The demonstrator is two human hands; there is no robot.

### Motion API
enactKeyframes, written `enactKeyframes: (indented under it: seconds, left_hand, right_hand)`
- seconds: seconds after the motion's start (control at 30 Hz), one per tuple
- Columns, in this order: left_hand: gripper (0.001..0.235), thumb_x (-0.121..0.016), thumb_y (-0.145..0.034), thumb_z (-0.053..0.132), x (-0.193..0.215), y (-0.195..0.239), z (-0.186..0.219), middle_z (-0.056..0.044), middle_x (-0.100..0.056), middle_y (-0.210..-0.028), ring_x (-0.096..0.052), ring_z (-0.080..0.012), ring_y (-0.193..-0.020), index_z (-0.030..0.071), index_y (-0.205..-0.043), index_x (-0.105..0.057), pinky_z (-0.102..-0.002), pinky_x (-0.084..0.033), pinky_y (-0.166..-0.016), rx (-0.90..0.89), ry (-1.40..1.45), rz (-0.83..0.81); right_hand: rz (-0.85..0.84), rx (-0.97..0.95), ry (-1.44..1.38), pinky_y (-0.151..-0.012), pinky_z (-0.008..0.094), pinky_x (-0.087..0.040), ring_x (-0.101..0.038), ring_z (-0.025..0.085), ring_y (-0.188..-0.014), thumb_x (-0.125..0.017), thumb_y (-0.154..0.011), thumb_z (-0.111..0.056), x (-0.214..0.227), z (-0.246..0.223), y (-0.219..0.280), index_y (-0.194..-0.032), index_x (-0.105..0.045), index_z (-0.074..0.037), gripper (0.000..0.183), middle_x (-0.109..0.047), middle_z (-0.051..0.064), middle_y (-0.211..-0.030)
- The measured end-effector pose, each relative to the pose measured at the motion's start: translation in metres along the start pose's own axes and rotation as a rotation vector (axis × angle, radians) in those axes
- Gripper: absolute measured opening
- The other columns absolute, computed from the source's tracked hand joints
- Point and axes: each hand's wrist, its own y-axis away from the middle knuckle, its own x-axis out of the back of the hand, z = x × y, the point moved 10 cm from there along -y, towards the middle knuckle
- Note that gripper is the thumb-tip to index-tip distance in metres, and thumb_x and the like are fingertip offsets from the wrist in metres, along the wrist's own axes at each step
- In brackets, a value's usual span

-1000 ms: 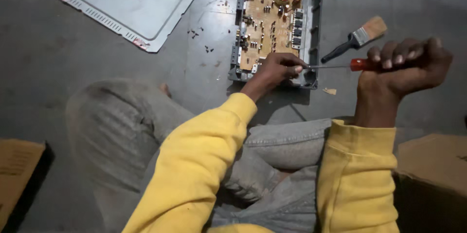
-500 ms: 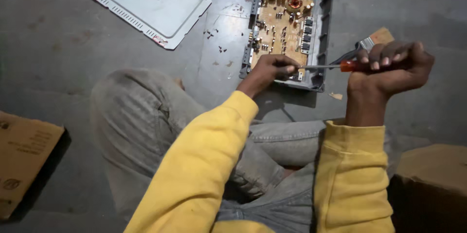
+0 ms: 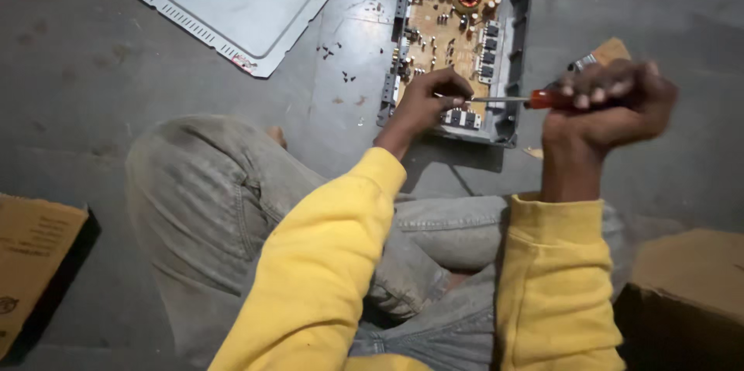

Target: The person disassembles an electronic device by unscrewing the circuit board, removes it, and cleans the interior casing with a brush. The person then reinserts the circuit board and begins reattaching it with screws.

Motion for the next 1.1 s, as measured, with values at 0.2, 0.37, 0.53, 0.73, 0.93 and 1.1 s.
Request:
enactKeyframes:
  seconds: [0.2,0.37,0.53,0.73,0.93,1.1]
  left_hand:
    - [0.020,-0.075,-0.091,-0.002,0.000,0.006,-0.036,-0.011,-0.074,-0.100,-0.073,-0.0188,-0.089,-0.004,-0.110,-0.073,-0.034,-0.063,-0.085,0.125,0.599,0.172]
    - [0.021,-0.076,-0.092,0.003,-0.007,0.007,-0.037,-0.010,-0.074,-0.101,-0.074,-0.0192,-0.089,-0.003,-0.112,-0.073,-0.035,-0.064,-0.083,0.174,0.741,0.224]
    - [0.020,-0.077,-0.090,0.006,-0.017,0.008,-0.034,-0.010,-0.074,-0.097,-0.074,-0.0198,-0.087,-0.002,-0.109,-0.073,-0.034,-0.063,-0.080,0.231,0.742,0.131]
    - [0.016,-0.081,-0.087,0.005,-0.012,-0.002,-0.026,-0.005,-0.075,-0.097,-0.067,-0.0123,-0.088,0.002,-0.102,-0.077,-0.029,-0.054,-0.079,0.083,0.194,0.013]
    - [0.029,-0.082,-0.081,-0.001,-0.014,-0.008,-0.015,-0.006,-0.076,-0.096,-0.072,-0.0145,-0.094,0.003,-0.109,-0.074,-0.030,-0.058,-0.088,-0.093,0.109,-0.097]
    - [0.039,-0.066,-0.081,-0.013,-0.012,-0.002,-0.011,-0.004,-0.073,-0.104,-0.073,-0.0153,-0.098,0.003,-0.117,-0.063,-0.030,-0.057,-0.087,0.031,0.176,-0.083]
  right_hand:
    - [-0.006,0.036,-0.104,-0.050,0.036,-0.038,-0.037,0.019,-0.046,-0.052,-0.105,-0.025,0.005,-0.012,-0.005,-0.072,-0.042,-0.012,0.037,-0.042,0.006,-0.057]
    - [0.010,0.054,-0.089,-0.050,0.036,-0.036,-0.037,0.018,-0.047,-0.051,-0.105,-0.026,0.011,-0.015,-0.005,-0.075,-0.041,-0.011,0.035,-0.040,0.006,-0.058]
    - [0.007,0.054,-0.090,-0.047,0.034,-0.034,-0.036,0.018,-0.047,-0.051,-0.105,-0.025,0.015,-0.021,-0.008,-0.073,-0.039,-0.012,0.036,-0.040,0.006,-0.058]
    - [-0.035,0.063,-0.017,-0.049,0.034,-0.034,-0.037,0.019,-0.047,-0.054,-0.108,-0.026,0.019,-0.028,-0.011,-0.070,-0.039,-0.011,0.044,-0.041,0.006,-0.059]
    - [-0.017,-0.001,0.024,-0.049,0.035,-0.035,-0.038,0.019,-0.047,-0.053,-0.111,-0.023,0.015,-0.018,-0.012,-0.071,-0.042,-0.010,0.044,-0.041,0.007,-0.060]
    - [-0.112,-0.018,0.060,-0.049,0.035,-0.039,-0.039,0.017,-0.046,-0.050,-0.110,-0.023,-0.011,-0.004,-0.007,-0.072,-0.047,-0.008,0.040,-0.042,0.005,-0.057]
